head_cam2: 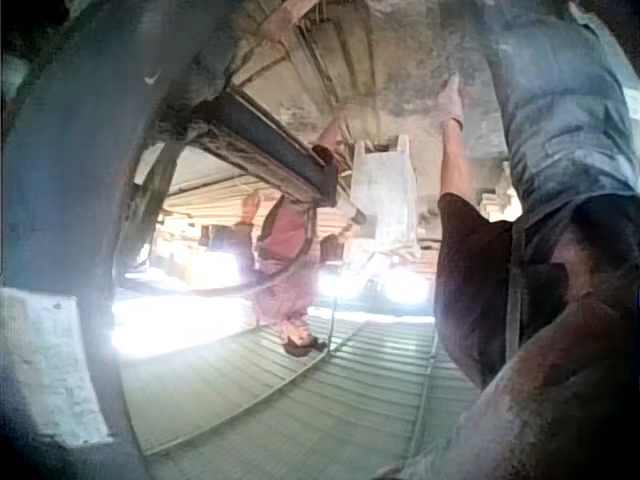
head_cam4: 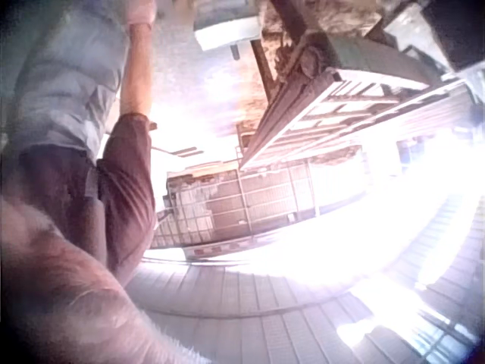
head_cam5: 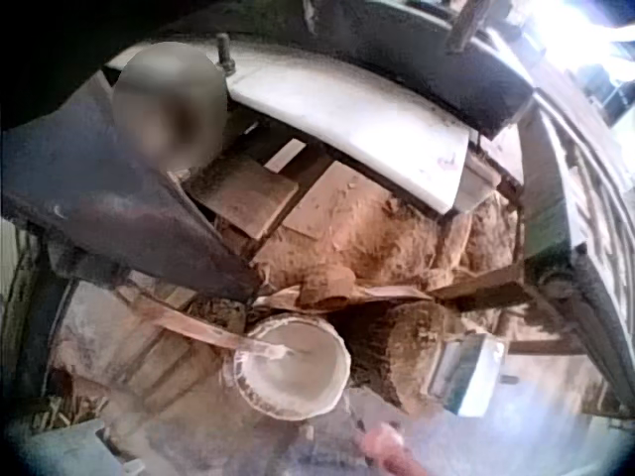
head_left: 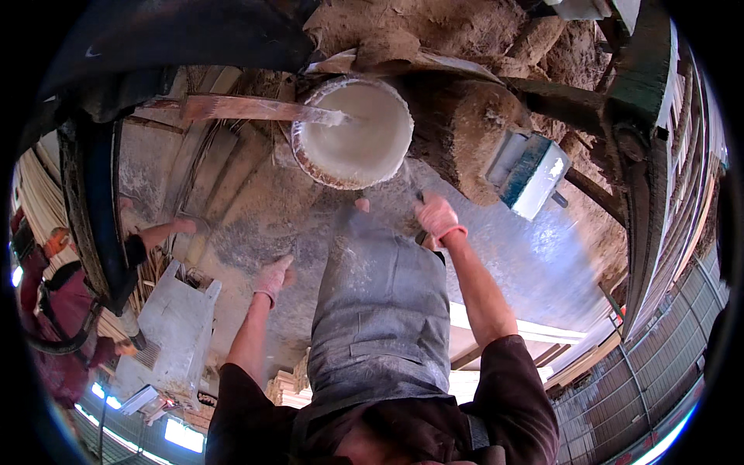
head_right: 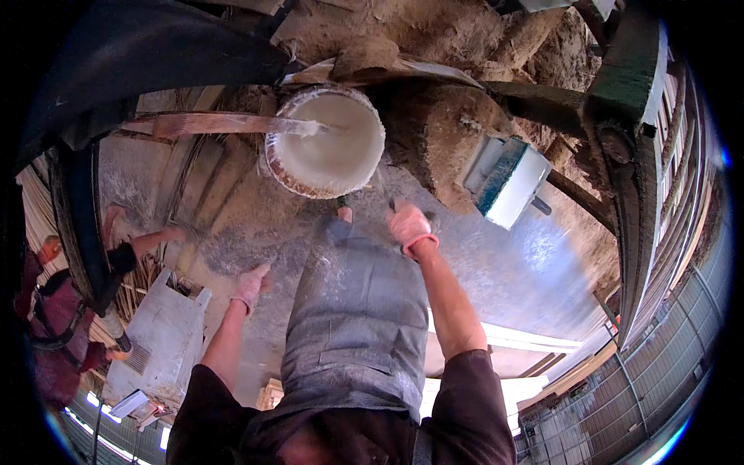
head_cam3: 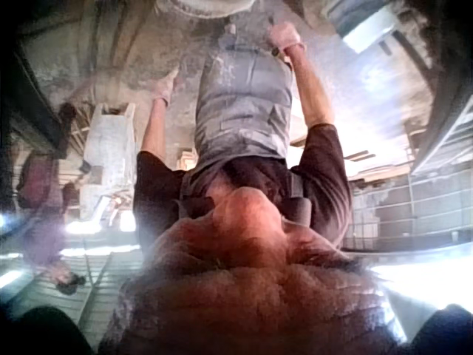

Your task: The person handles large wooden boards and thin planks in a workshop, moving them between stacks and a conveyor system. They also stir a white liquid in a bucket using a stick and place planks onto a metal rack.

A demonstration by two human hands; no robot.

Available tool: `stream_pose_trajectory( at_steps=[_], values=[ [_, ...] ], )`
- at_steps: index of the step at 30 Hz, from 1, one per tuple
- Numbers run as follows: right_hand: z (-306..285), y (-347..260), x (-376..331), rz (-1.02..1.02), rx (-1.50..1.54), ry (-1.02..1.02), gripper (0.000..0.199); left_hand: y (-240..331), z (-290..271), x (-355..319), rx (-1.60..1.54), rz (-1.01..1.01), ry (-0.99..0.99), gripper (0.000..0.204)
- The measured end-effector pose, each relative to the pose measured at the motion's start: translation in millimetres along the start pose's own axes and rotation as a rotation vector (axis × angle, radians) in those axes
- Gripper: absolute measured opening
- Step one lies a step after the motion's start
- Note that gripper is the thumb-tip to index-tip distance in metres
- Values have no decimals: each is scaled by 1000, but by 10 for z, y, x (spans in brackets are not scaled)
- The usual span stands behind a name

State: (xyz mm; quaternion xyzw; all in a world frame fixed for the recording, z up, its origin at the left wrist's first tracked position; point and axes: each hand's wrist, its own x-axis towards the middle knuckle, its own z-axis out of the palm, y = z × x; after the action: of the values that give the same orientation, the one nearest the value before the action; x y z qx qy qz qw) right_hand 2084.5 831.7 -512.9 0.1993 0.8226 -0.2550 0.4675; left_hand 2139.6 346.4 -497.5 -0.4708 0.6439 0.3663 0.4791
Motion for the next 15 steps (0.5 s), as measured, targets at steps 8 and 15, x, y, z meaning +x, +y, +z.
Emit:
stream_pose_trajectory(
  at_steps=[8,15],
  values=[
    [-3,-430,-590,19,35,106,47,-95,171,-155,-186,27,-233,24],
    [-257,-785,-836,-52,76,162,49,300,173,-531,-258,-18,-169,26]
  ],
)
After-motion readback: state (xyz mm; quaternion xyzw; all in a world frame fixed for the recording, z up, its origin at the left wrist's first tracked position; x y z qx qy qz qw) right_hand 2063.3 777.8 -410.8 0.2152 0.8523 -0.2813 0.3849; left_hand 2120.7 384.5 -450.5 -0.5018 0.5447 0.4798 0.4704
